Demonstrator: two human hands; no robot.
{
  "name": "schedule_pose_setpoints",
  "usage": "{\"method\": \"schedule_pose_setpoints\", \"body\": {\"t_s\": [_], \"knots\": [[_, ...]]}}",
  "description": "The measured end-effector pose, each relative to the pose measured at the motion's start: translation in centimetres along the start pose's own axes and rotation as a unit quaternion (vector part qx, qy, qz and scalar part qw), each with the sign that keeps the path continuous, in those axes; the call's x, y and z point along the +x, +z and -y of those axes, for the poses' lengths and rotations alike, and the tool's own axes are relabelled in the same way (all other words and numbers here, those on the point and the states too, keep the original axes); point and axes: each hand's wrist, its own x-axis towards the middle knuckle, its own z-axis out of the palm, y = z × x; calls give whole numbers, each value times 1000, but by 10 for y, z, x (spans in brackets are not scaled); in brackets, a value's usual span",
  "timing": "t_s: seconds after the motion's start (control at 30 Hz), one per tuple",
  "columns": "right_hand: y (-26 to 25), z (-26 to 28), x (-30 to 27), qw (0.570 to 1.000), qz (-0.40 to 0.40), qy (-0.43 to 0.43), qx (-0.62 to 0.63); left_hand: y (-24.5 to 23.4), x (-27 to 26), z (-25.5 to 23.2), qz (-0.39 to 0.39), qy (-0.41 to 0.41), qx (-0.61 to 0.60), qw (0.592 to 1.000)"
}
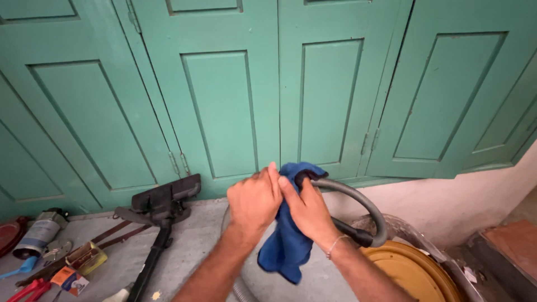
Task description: The person wipes various disassembled vacuum cleaner parts with a blue cloth. They clean the flexible hose, a small white plastic cap, the main body of the vacuum, and the long extension wand, wiping each component thoroughly before placing it down.
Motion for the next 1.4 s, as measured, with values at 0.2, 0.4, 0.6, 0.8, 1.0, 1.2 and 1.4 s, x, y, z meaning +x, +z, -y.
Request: {"method": "schedule_pose_setpoints", "body": {"t_s": [0.2, 0.4, 0.6, 0.8, 1.0, 1.2, 1.4], "knots": [[-3, 25, 16, 941, -62, 241, 231, 18, -5, 4, 51, -186, -251, 949], [19, 6, 6, 978, -164, -122, -43, -1, 7, -11, 175, -374, -712, 568], [12, -13, 6, 992, 6, -124, 14, -12, 15, -9, 229, -363, -582, 691], [-2, -14, 12, 994, 10, -34, -108, -30, 12, -9, 76, -156, -225, 959], [-8, -7, 13, 988, 58, 22, -142, -35, 11, -2, 181, -91, -298, 933], [-28, -21, 26, 963, 258, 52, 65, -24, 3, 17, 153, 66, -326, 930], [-1, -40, 21, 958, 64, -23, -278, 38, -2, 37, 98, -220, -374, 896]]}}
